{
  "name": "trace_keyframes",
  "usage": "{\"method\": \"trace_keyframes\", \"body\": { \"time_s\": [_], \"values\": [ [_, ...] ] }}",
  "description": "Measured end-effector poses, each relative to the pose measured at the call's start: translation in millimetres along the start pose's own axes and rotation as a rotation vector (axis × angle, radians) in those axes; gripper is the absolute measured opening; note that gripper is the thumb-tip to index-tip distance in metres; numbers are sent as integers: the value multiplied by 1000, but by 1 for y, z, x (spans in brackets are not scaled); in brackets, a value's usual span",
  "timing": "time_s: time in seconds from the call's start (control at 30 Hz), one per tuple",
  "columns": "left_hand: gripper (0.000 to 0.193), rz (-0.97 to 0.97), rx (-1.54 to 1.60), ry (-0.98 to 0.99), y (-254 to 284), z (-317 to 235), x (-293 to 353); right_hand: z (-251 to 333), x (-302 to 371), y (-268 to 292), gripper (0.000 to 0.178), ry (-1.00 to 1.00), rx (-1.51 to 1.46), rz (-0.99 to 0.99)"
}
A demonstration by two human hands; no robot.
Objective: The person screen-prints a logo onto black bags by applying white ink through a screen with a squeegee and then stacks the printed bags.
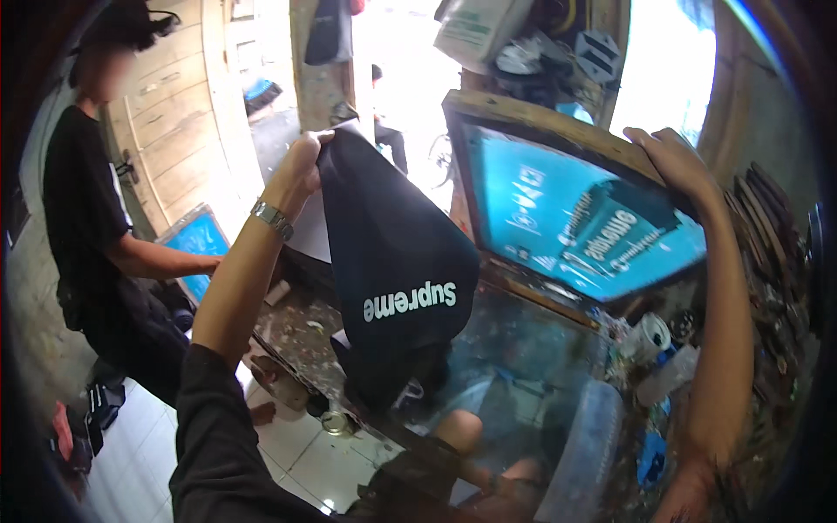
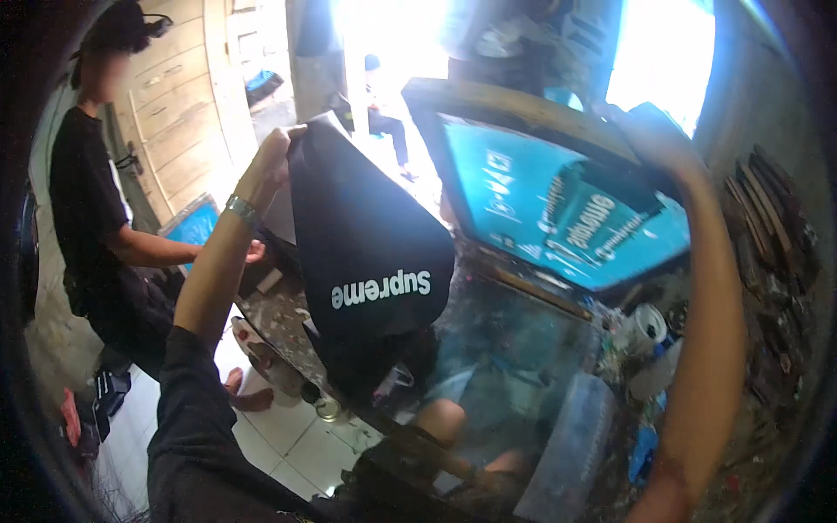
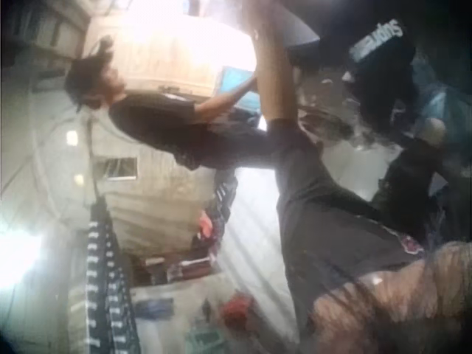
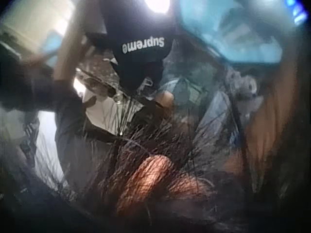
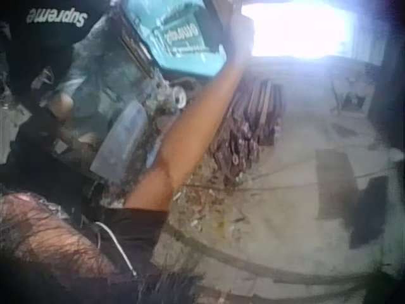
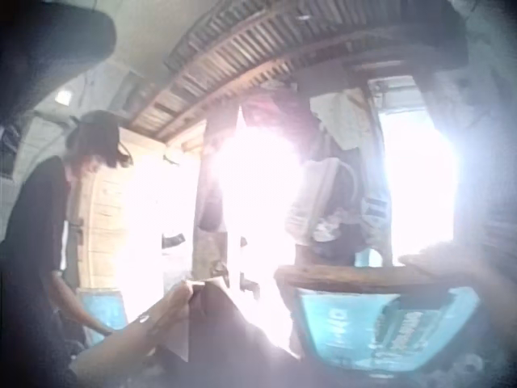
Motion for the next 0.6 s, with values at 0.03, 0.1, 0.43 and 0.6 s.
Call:
{"method": "trace_keyframes", "body": {
  "time_s": [0.03,0.1,0.43,0.6],
  "values": [
    [30,5,-1,-20,20,2,-6,0,6,4,74,-62,24,-10],
    [38,-114,-25,-17,65,22,-20,-6,11,14,76,-126,68,-35],
    [46,-642,-1917,-292,250,111,45,-60,-21,-6,69,-66,-85,-25],
    [27,-318,-2086,-28,242,102,44,-65,-27,-22,70,-242,-450,183]
  ]
}}
Point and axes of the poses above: each hand's wrist, its own x-axis away from the middle knuckle, its own y-axis out of the back of the hand, z = x × y, the point moved 6 cm from there along -x, towards the middle knuckle, and after that the axes turned 9 degrees about z, right-handed, at the moved point
